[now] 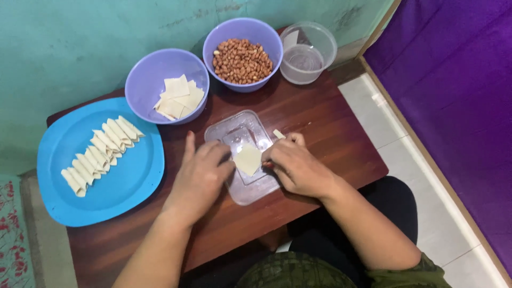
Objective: A person is manually preparing snacks by folding small squares of dough around individual peanuts.
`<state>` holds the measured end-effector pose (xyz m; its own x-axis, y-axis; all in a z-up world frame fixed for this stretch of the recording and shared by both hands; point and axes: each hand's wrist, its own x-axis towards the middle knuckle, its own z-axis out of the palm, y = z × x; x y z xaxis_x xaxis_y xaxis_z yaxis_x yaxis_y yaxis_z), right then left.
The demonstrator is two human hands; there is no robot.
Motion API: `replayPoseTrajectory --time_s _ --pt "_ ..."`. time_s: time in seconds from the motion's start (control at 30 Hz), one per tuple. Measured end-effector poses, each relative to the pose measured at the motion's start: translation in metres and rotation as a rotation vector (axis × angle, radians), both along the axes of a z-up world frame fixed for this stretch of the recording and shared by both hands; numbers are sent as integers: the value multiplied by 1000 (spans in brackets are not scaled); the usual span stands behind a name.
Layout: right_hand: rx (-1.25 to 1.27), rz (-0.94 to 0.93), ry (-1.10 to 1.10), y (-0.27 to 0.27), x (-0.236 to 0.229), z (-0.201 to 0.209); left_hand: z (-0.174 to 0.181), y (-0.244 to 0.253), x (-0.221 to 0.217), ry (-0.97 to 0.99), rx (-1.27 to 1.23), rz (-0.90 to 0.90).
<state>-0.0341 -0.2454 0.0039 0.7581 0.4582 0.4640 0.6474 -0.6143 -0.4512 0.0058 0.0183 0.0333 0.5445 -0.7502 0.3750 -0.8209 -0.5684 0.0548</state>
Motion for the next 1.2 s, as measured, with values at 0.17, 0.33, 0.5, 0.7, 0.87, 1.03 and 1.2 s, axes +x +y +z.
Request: replayPoseTrajectory --time_s 0.17,0.33,0.5,0.7,0.87,1.03,1.2 --pt "36 -53 -26 -1 0 -1 -7 2 -1 19 -55 59" --pt "71 -138 -99 1 2 11 -16 -6 -4 95 -108 68" --pt "62 -182 -145 1 3 11 -14 -1 -5 194 -101 102" --pt "88 -233 -148 -7 -7 31 17 4 -20 400 105 208" --pt "119 -238 -52 -8 -19 37 30 -14 -37 402 170 278" --pt "159 -235 -16 -12 -23 9 9 -45 -34 347 13 389" --pt "178 -232 -93 -8 -22 7 -3 -58 -19 275 0 419"
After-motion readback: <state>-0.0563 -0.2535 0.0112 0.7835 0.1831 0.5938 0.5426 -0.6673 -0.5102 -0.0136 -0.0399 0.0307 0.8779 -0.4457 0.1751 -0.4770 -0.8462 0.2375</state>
